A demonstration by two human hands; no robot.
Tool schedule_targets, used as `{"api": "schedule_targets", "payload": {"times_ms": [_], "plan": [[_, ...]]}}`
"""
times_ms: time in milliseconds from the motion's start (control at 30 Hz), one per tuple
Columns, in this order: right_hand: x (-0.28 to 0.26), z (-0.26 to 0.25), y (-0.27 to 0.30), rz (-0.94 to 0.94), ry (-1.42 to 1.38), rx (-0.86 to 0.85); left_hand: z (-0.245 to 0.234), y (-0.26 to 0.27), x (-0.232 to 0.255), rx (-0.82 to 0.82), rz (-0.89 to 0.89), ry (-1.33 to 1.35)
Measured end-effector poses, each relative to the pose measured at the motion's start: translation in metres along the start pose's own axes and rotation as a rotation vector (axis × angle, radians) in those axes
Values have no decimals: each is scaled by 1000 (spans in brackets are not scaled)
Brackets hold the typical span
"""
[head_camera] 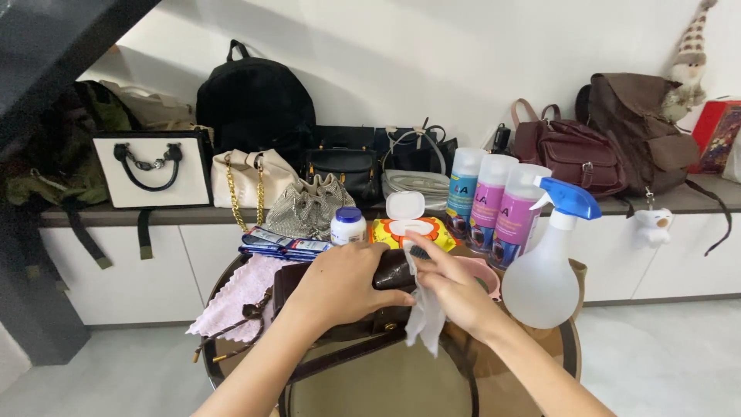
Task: Cleaning the exterior and strap of a small brown leather bag using a spray cleaner and a cloth.
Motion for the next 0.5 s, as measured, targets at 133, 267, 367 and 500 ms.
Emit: {"api": "schedule_targets", "payload": {"times_ms": [133, 267, 367, 500], "plan": [[-3, -5, -5, -8, 278, -16, 4, -4, -5, -2, 22, -34], [2, -5, -11, -59, 233, -117, -9, -1, -2, -5, 3, 0], [4, 1, 7, 5, 11, -182, -3, -5, -7, 4, 1, 20], [16, -5, 22, 24, 75, -2, 0, -8, -7, 4, 20, 16]]}}
Point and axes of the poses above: each hand's wrist, its own y-axis away from the middle knuckle, its own z-axis out of the palm, x = y × z, the point moved 8 cm from there along -y, towards the middle knuckle, and after that the axes turned 1 degree about z, right-handed, at the moved point
